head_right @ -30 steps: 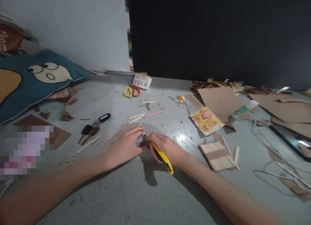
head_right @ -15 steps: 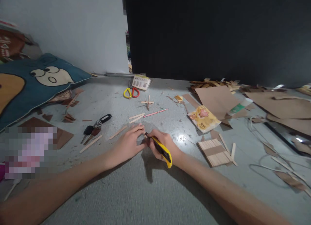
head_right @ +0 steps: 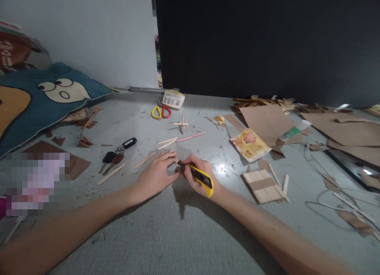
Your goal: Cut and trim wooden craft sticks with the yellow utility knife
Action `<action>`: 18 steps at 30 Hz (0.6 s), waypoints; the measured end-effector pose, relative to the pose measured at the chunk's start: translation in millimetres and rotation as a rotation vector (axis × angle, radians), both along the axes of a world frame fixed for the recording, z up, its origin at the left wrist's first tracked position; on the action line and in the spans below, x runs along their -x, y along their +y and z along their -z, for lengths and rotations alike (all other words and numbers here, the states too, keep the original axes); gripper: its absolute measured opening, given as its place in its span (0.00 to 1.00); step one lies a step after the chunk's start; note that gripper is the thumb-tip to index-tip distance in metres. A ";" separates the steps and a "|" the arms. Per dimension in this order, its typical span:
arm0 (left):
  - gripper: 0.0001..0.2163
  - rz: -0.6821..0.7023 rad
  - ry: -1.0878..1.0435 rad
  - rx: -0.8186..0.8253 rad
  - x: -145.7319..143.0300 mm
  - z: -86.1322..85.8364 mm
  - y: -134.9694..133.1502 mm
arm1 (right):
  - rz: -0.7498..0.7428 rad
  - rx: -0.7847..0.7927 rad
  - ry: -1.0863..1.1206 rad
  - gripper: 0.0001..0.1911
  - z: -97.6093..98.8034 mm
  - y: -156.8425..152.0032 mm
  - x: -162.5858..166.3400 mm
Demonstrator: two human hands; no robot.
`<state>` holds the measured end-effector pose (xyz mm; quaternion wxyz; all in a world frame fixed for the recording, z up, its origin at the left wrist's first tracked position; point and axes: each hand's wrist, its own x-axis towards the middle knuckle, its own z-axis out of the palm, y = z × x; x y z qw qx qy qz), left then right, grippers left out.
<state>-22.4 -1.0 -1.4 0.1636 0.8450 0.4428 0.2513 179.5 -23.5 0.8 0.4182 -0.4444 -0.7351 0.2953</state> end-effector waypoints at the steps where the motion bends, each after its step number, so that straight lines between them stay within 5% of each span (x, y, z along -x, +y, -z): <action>1: 0.18 -0.002 -0.004 0.004 -0.1 -0.4 0.0 | 0.008 0.014 0.018 0.07 -0.3 -0.1 1.0; 18: 0.15 -0.017 -0.020 0.012 -2.5 -2.7 -1.4 | 0.134 0.511 0.512 0.06 -1.0 8.0 9.3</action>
